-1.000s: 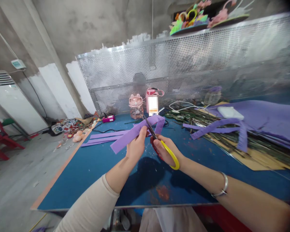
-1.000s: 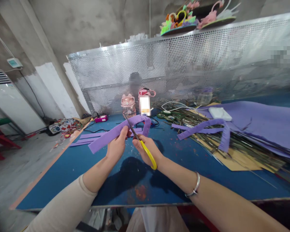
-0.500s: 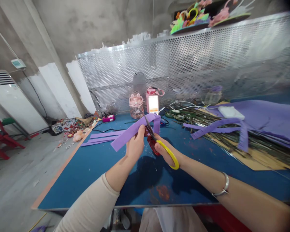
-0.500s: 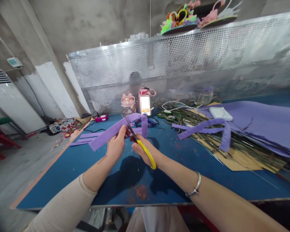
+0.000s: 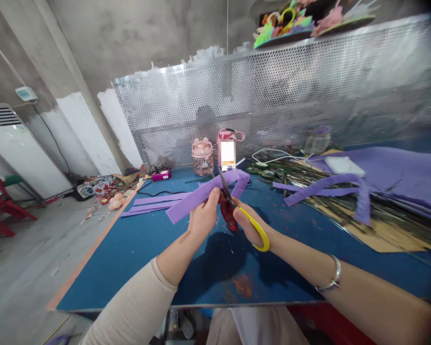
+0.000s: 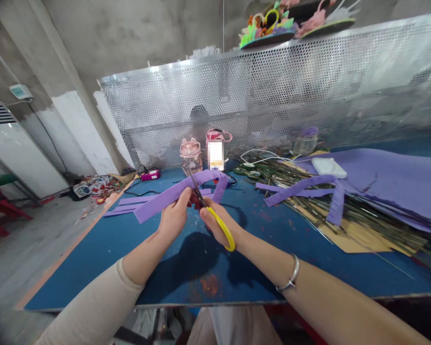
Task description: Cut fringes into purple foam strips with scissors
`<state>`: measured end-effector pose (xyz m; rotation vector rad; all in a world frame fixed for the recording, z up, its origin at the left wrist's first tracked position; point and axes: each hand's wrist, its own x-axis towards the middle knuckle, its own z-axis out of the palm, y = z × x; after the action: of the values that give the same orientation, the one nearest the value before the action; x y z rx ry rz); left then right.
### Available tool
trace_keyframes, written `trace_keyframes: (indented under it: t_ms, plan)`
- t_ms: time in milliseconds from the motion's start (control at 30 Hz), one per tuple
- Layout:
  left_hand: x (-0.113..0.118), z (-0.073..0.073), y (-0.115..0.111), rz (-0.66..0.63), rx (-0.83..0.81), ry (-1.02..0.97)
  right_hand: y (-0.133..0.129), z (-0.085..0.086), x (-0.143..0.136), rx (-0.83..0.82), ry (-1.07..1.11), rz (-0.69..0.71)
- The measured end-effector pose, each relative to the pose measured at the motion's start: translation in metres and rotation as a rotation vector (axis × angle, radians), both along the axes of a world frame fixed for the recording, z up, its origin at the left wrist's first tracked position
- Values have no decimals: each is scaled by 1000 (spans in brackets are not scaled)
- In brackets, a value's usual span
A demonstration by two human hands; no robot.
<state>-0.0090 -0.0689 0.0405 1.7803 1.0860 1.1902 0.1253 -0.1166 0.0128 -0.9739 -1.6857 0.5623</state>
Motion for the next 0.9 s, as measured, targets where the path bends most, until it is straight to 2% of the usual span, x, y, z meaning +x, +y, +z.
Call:
trace_keyframes:
  t_ms: [200,433,633,733,900]
  plan:
    - [1,0,-1,13,-10,0,-1,-2,-4,-96,56,-29]
    - [2,1,-1,-15,-34,-36,0,0,-4,-74,36,-100]
    - [4,-6,5,-20,-37,-160,4,-6,-2,-124,56,-132]
    - [4,-7,10,-20,-59,-250,5,-5,2,-144,72,-118]
    - [2,-3,13,47,-59,-197,6,-6,5,-175,113,16]
